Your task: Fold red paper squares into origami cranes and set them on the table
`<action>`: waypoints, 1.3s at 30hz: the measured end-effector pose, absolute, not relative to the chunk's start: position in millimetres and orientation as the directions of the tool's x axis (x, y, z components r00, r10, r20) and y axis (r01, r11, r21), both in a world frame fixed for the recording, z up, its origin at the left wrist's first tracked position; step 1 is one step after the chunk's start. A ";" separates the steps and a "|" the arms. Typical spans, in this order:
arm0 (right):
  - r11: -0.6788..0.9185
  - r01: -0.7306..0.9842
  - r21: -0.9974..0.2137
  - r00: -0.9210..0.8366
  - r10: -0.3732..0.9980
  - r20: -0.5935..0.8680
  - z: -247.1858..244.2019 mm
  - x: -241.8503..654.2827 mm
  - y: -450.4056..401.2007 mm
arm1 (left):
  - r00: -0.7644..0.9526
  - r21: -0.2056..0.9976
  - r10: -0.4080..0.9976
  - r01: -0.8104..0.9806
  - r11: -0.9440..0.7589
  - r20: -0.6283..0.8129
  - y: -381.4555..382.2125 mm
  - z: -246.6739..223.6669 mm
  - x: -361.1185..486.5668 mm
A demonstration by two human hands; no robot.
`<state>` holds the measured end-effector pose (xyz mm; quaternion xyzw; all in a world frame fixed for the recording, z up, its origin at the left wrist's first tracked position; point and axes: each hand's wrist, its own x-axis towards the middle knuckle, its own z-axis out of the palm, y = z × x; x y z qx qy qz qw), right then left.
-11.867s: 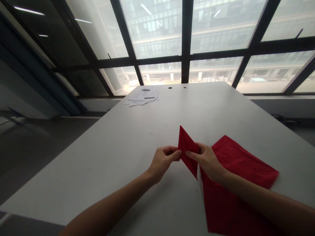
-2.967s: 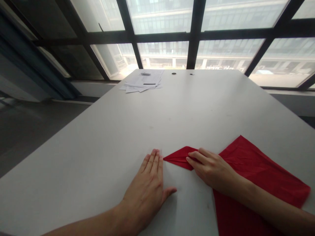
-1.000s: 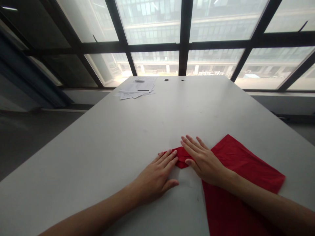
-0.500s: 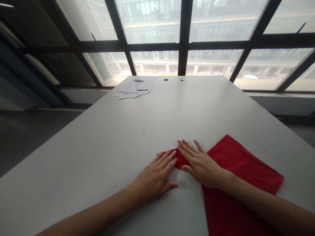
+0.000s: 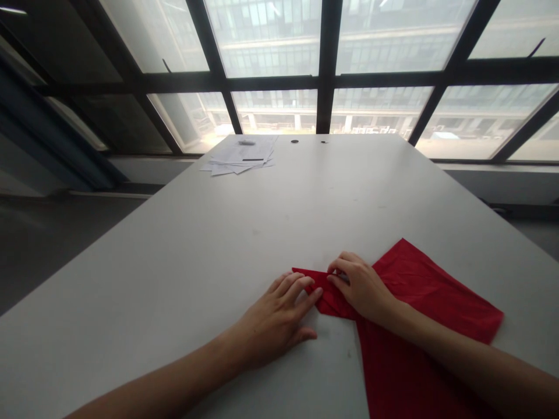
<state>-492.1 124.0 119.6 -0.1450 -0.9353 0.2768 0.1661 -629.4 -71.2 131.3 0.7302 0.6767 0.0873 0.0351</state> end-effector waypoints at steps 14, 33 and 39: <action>0.790 -0.086 -0.607 -0.973 0.064 0.221 123.0 -483.8 113.7 | -0.042 0.296 0.996 0.955 0.017 0.078 -64.6 136.8 -634.6; 0.975 -0.179 -0.129 -0.926 -0.122 0.358 118.9 -485.1 126.6 | -0.096 0.349 0.978 0.937 0.025 0.188 -68.2 140.2 -630.9; 0.941 -0.230 -0.250 -0.908 -0.115 0.404 115.0 -486.6 135.5 | -0.114 0.360 0.973 0.932 0.035 0.201 -67.3 135.9 -631.2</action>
